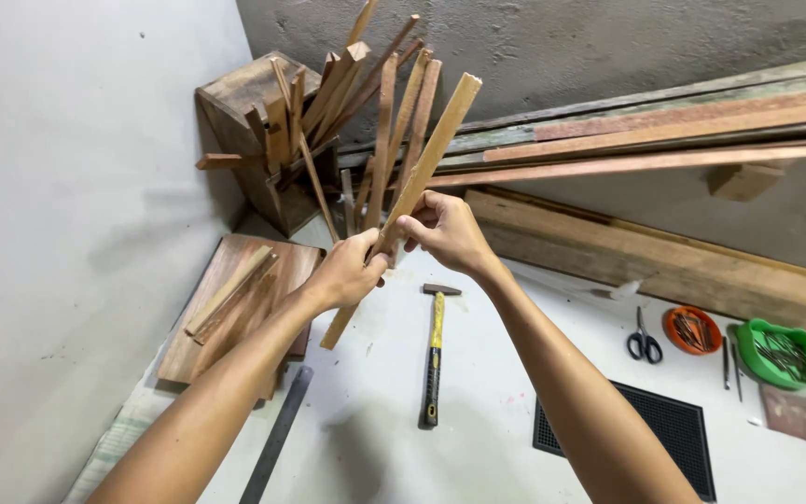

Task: Measuring a thin wood strip with a tape measure and using a utility knife to shave and shape the end.

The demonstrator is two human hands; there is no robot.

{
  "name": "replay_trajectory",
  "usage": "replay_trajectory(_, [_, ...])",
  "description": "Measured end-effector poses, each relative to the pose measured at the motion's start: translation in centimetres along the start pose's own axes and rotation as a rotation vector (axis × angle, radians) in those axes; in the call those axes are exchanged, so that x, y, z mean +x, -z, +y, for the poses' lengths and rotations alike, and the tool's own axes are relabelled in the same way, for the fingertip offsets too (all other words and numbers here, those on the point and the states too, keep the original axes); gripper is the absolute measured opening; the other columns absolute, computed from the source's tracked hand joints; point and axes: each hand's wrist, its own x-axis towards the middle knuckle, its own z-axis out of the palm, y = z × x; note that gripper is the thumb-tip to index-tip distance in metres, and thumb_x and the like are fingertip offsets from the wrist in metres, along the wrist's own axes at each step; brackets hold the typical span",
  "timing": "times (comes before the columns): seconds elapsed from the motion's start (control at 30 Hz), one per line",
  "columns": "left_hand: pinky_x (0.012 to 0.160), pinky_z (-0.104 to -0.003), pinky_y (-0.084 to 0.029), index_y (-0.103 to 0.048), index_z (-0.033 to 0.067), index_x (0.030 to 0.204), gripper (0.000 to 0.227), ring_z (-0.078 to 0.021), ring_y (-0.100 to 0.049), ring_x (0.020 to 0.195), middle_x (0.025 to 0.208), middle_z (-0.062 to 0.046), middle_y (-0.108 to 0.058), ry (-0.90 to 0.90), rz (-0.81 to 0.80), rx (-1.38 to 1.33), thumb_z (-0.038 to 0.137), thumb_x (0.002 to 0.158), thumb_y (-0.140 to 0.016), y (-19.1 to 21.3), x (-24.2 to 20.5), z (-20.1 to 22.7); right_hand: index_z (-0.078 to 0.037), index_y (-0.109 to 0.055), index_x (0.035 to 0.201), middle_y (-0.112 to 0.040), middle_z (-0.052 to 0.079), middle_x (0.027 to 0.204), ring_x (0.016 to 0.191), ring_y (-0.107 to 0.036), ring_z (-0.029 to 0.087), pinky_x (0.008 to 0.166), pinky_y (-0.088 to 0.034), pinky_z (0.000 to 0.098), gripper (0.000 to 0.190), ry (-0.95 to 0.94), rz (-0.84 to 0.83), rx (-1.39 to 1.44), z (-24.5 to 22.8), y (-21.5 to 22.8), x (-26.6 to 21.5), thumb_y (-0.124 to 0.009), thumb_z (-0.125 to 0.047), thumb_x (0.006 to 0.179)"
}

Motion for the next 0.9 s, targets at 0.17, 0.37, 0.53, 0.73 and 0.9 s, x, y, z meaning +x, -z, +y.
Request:
replay_trajectory(0.17, [0.067,-0.041,-0.054,-0.063,0.0003,0.098,0.020,-0.0237,-0.069,0.070,0.076,-0.014,-0.070,-0.128,0.038,0.076,0.017,0.091,-0.054,-4.8,0.9,3.3,0.005,-0.071,0.104,-0.076,0.008,0.088,0.075,-0.072,0.011,0.064,-0.062,0.0266,0.021,-0.028,0.169,-0.051,-0.7,5.2,-5.5,-0.070,-0.013,0.094])
replay_trajectory(0.37, [0.065,-0.044,-0.053,-0.062,0.0003,0.095,0.020,-0.0288,-0.067,0.067,0.073,-0.019,-0.069,-0.202,-0.113,0.111,0.017,0.090,-0.052,-11.5,2.5,9.2,0.001,-0.073,0.093,-0.076,0.009,0.077,0.065,-0.069,0.012,0.059,-0.058,0.0283,0.023,-0.159,0.407,-0.350,-0.9,12.2,-12.6,-0.075,-0.022,0.092])
replay_trajectory(0.53, [0.072,-0.049,-0.052,-0.063,-0.0007,0.091,0.019,-0.0398,-0.066,0.081,0.088,-0.021,-0.069,-0.436,-0.141,0.254,0.017,0.090,-0.057,-17.1,4.1,10.4,-0.005,-0.070,0.081,-0.073,0.005,0.070,0.063,-0.069,0.018,0.060,-0.052,0.0331,0.034,-0.226,0.545,-0.845,-0.8,16.9,-19.7,-0.082,-0.035,0.089])
replay_trajectory(0.73, [0.073,-0.052,-0.052,-0.064,0.0070,0.098,0.026,-0.0394,-0.067,0.084,0.091,-0.016,-0.071,-0.578,-0.240,0.441,0.031,0.088,-0.065,-20.8,3.9,12.3,-0.005,-0.070,0.109,-0.061,0.008,0.091,0.077,-0.066,0.026,0.063,-0.052,0.0386,0.032,0.147,0.469,-1.275,0.0,21.4,-27.0,-0.081,-0.024,0.086])
replay_trajectory(0.9, [0.073,-0.048,-0.054,-0.059,0.0111,0.113,0.035,-0.0341,-0.071,0.085,0.093,-0.010,-0.075,-0.527,-0.293,0.513,0.036,0.088,-0.067,-25.3,2.8,13.1,-0.017,-0.072,0.102,-0.060,0.006,0.100,0.080,-0.066,0.022,0.063,-0.053,0.0368,0.017,0.064,0.270,-1.217,1.7,24.3,-30.5,-0.079,-0.023,0.087])
